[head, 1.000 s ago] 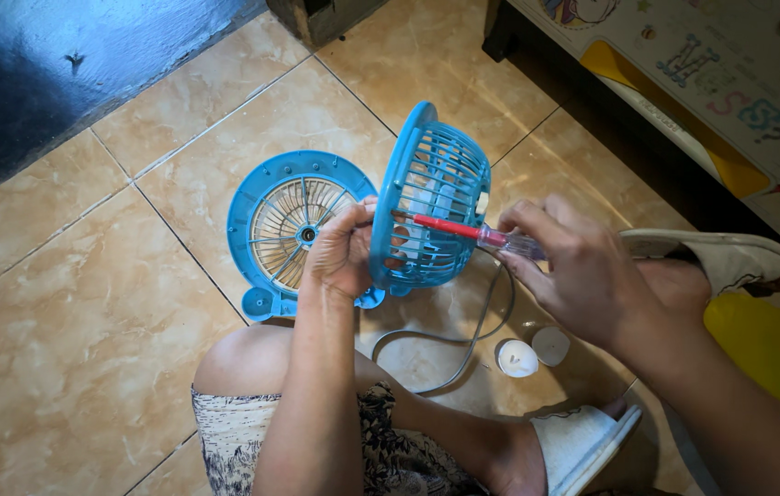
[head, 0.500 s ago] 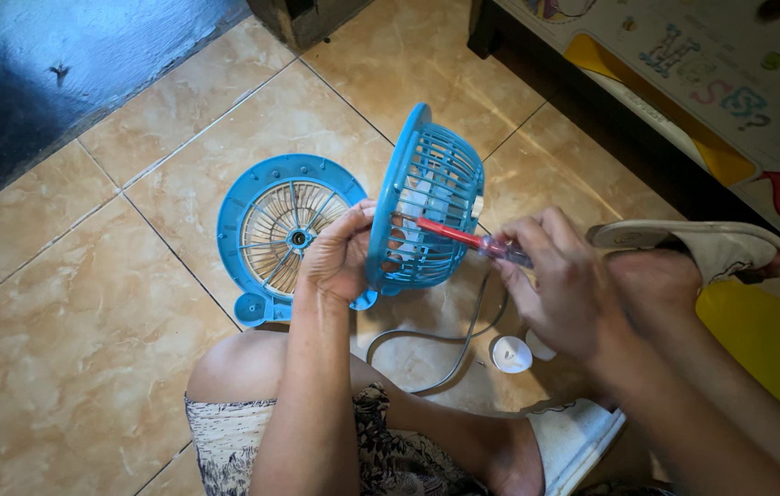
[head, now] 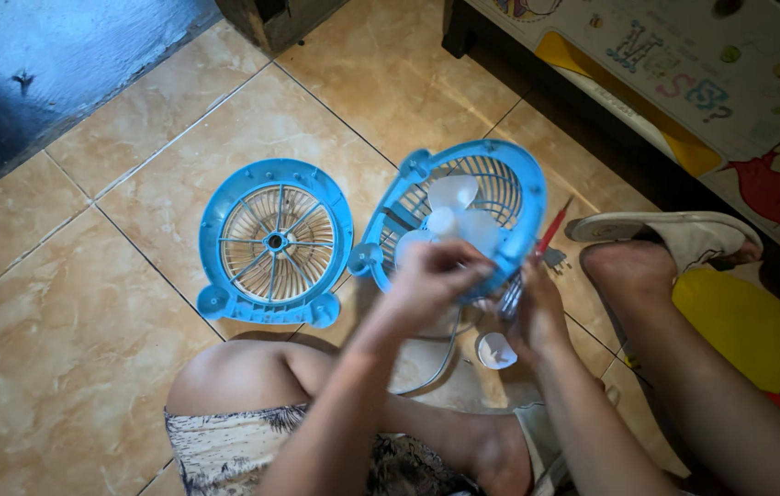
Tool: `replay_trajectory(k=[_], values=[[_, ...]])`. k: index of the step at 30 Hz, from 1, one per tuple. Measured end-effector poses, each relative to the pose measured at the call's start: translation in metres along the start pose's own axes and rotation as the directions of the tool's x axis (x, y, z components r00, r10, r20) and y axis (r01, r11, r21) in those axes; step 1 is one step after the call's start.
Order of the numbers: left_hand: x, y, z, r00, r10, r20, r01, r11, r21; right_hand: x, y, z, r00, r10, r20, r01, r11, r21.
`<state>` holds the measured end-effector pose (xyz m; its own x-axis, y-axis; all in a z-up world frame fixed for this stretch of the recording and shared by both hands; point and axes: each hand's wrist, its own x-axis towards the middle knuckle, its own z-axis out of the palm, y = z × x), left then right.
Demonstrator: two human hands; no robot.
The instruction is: The person assembles a small blue electric fan by hand. They attach the front grille to the fan body, secure it with a screwdriver, and then attach the rear grille, tightening the central screw to complete the assembly.
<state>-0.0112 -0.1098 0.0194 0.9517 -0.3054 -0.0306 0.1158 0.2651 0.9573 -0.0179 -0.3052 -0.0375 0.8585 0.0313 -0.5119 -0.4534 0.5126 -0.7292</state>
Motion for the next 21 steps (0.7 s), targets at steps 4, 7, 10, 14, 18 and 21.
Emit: replay_trajectory(k=[4, 7, 10, 14, 18, 21], values=[[-0.003, -0.018, 0.024, 0.989, -0.122, -0.083, 0.147, 0.818, 0.556, 0.023, 0.037, -0.023, 0.991, 0.11, -0.08, -0.103, 0.991, 0.089], [-0.004, -0.031, 0.018, 0.993, -0.07, -0.09, 0.111, 0.779, 0.617, 0.041, 0.053, -0.044, 0.99, 0.068, -0.123, -0.061, 0.997, 0.054], [-0.004, -0.041, 0.014, 0.991, -0.04, -0.125, 0.109, 0.784, 0.611, 0.051, 0.04, -0.058, 0.957, -0.049, -0.285, 0.017, 0.994, -0.112], [-0.006, -0.051, 0.012, 0.974, -0.103, -0.202, 0.208, 0.76, 0.616, 0.03, -0.001, -0.059, 0.901, -0.336, -0.274, 0.118, 0.798, -0.591], [-0.009, -0.057, 0.008, 0.961, -0.147, -0.235, 0.264, 0.744, 0.614, -0.037, -0.057, -0.058, 0.799, -0.48, 0.362, 0.479, 0.143, -0.866], [-0.008, -0.059, 0.007, 0.958, -0.151, -0.245, 0.273, 0.742, 0.612, -0.091, -0.084, -0.039, 0.949, -0.302, 0.09, 0.223, 0.443, -0.868]])
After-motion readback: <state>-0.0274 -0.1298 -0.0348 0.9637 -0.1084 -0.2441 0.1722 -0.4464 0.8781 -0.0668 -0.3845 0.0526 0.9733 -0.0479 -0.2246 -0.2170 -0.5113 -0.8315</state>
